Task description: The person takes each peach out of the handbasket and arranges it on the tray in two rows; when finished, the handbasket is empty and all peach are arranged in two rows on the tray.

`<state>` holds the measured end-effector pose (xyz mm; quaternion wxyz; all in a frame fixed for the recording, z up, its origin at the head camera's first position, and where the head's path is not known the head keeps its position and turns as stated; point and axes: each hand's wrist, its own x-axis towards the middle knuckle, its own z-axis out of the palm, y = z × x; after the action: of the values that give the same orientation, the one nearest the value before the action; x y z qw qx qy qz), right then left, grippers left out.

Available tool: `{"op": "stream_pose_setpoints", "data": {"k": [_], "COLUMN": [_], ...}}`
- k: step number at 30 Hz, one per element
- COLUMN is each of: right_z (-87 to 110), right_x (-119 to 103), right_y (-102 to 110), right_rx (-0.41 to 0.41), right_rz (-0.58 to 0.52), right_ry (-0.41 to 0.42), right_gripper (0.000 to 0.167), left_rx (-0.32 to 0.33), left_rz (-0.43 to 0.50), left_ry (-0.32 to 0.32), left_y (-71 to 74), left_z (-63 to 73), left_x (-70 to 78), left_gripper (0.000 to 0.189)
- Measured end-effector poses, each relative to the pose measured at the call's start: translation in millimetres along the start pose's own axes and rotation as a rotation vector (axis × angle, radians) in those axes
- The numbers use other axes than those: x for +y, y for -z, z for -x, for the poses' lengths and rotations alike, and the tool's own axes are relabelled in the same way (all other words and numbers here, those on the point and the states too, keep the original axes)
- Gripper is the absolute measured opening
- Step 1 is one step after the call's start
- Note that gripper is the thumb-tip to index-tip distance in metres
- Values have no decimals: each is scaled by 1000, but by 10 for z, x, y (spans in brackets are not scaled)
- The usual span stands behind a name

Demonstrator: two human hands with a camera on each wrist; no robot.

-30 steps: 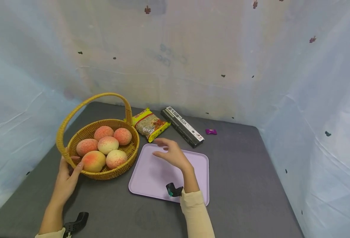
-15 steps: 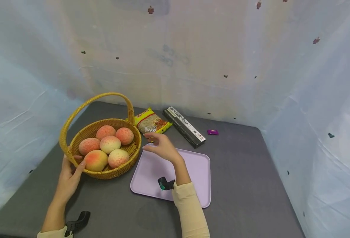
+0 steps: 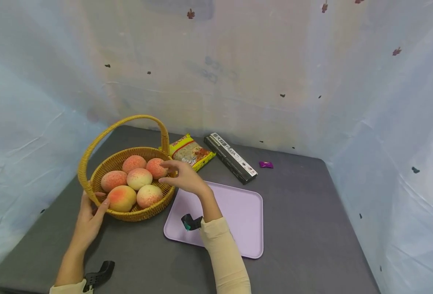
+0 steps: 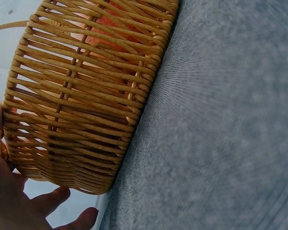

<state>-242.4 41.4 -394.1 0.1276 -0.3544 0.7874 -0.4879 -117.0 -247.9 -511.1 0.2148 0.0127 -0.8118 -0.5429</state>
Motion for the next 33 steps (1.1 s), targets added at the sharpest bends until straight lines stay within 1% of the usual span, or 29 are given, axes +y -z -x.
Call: {"op": "stream_pose_setpoints", "data": {"k": [3, 5, 8, 10, 12, 13, 15, 19, 20, 22, 23, 25, 28, 31, 33], "right_z": [-138, -242, -381, -453, -506, -528, -564, -614, -624, -638, -651, -683, -727, -763, -778], "right_x": [-71, -118, -185, -225, -256, -265, -272, -283, -281, -270, -254, -208, -154, -121, -108], "right_y": [-34, -62, -108, -135, -157, -167, -179, -184, -178, -161, -152, -130, -103, -93, -92], "right_rx": [-35, -57, -96, -120, -149, -160, -175, -178, -178, -166, -159, -144, -121, -126, -130], "right_rz": [15, 21, 32, 53, 66, 74, 88, 104, 107, 113, 118, 121, 123, 114, 109], "right_ry": [15, 20, 20, 31, 47, 55, 67, 52, 46, 29, 20, 2, -32, -58, -86], "right_gripper": [49, 48, 46, 45, 45, 45, 43, 41, 41, 40, 40, 39, 38, 40, 42], "left_rx": [2, 3, 1, -1, -1, -1, 3, 4, 2, -5, -9, -18, -19, -12, -12], "left_rz": [-2, -1, 3, 4, -6, -13, -21, -30, -29, -24, -21, -13, -19, -38, -49], "left_ry": [1, 5, 14, 6, 2, 2, -5, 3, 2, 7, 5, 5, 9, 20, 26], "left_y": [0, 5, 14, 17, 16, 12, 7, 2, 2, 0, 1, 3, 2, 0, -2], "left_z": [12, 25, 47, 57, 61, 55, 53, 34, 33, 20, 18, 20, 29, 38, 43], "left_x": [53, 138, 309, 394, 426, 378, 368, 179, 179, 71, 57, 50, 52, 52, 50], "left_gripper": [74, 73, 72, 73, 74, 74, 74, 77, 77, 77, 76, 67, 66, 66, 59]}}
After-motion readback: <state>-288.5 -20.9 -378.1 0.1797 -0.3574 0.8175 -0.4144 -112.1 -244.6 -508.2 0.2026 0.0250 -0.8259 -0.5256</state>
